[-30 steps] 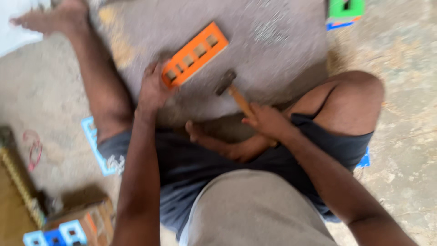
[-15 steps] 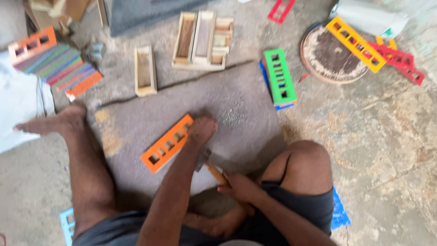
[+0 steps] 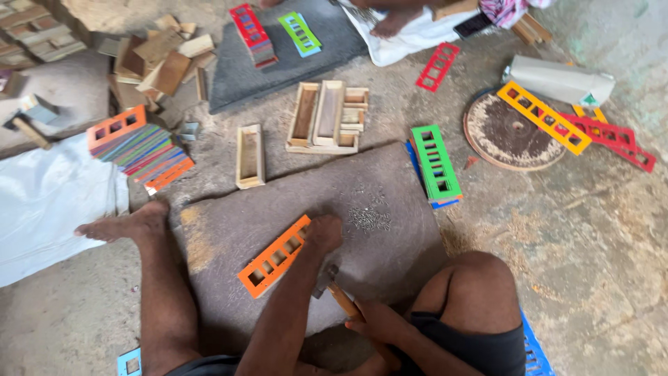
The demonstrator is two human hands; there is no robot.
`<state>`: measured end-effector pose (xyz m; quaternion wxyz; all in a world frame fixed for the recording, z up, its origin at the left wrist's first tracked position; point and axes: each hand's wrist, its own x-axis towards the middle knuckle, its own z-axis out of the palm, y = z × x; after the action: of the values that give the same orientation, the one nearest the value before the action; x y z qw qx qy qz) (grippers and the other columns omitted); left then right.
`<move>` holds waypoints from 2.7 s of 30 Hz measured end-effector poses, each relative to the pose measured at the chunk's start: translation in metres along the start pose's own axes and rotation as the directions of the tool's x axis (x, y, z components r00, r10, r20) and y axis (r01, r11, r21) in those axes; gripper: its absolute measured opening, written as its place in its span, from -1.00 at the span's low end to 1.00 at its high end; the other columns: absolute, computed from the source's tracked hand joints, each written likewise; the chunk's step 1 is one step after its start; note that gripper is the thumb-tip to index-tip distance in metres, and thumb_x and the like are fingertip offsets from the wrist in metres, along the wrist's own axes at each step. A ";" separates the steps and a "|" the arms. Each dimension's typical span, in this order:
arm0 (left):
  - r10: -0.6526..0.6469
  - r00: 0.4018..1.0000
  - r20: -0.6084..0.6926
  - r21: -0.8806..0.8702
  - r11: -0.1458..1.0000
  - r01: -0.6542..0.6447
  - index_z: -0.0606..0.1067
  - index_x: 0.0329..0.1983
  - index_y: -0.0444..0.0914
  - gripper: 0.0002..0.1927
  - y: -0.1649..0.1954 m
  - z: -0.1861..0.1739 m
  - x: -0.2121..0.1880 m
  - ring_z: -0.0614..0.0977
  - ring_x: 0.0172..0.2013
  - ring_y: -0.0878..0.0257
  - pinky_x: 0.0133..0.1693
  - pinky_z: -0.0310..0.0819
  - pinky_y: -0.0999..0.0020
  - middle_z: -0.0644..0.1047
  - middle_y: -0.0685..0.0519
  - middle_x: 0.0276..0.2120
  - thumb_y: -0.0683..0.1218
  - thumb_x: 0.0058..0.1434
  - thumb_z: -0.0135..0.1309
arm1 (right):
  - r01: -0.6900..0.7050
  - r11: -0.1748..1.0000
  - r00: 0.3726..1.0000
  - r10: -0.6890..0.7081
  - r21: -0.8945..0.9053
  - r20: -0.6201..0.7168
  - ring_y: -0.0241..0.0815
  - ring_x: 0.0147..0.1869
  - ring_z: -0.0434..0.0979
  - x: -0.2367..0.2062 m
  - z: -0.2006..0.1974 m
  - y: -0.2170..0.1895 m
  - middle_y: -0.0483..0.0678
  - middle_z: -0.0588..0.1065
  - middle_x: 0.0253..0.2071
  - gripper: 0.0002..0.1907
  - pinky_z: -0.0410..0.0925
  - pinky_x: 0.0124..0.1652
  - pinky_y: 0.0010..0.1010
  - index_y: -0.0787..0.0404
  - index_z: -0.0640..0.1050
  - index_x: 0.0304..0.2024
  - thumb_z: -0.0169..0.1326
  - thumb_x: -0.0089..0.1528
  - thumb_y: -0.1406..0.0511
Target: The person sits on the floor and assembles small, colorful wooden blocks by hammering nails into them. They handle red, blue, orange, and green blocks, using a hammer to secure the pieces together. The person works on each block individually, placing completed ones aside.
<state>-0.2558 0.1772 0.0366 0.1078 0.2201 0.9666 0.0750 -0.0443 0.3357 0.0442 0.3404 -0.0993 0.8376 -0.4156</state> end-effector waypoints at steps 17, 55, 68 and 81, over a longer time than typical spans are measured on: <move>0.228 0.887 -0.402 0.259 0.957 -0.129 0.57 -0.49 -0.20 -0.82 -0.016 0.011 -0.013 0.64 -0.41 -0.01 -0.38 0.59 0.02 0.59 -0.13 -0.48 -0.04 0.09 0.05 | 0.075 0.990 0.993 -0.085 -0.117 -0.080 0.21 -0.18 0.62 0.009 0.032 0.031 0.27 0.59 -0.23 -0.44 0.42 -0.14 -0.05 0.32 0.53 -0.07 0.21 0.19 -0.03; -0.638 0.719 -0.275 -0.959 0.232 -0.160 0.60 -0.03 -0.44 -0.86 -0.122 0.012 -0.294 0.72 -0.21 0.24 -0.10 0.70 0.37 0.67 -0.08 -0.20 -0.34 0.39 0.13 | 0.088 0.975 0.992 -0.104 -0.202 -0.068 0.27 -0.16 0.58 0.005 0.038 0.017 0.30 0.55 -0.21 -0.44 0.42 -0.18 -0.04 0.36 0.43 -0.04 0.22 0.24 0.02; -0.360 0.723 -0.590 -0.660 0.731 -0.175 0.63 -0.19 -0.25 -0.86 -0.148 0.057 -0.267 0.64 -0.01 0.06 0.03 0.54 0.21 0.62 -0.06 -0.05 -0.22 0.22 0.35 | -0.397 0.699 0.907 0.397 0.594 0.140 -0.41 -0.59 0.28 -0.038 0.071 -0.050 -0.18 0.35 -0.49 -0.66 0.23 -0.61 -0.53 0.15 0.40 0.09 0.00 0.39 0.10; -0.456 0.836 -0.305 -0.762 0.644 0.074 0.69 -0.19 -0.12 -0.90 -0.148 0.072 -0.265 0.60 0.01 0.10 0.01 0.56 0.25 0.49 -0.04 0.06 -0.12 0.24 0.35 | 0.043 0.999 0.985 -0.043 0.000 -0.169 -0.22 -0.60 0.44 -0.015 0.070 -0.084 0.00 0.44 -0.58 -0.68 0.28 -0.55 -0.29 0.29 0.42 0.09 0.07 0.40 0.22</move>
<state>-0.0664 -0.0651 -0.0150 -0.0425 -0.0151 0.8743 0.4833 0.0029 0.2454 0.0858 0.2592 -0.0811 0.8604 -0.4312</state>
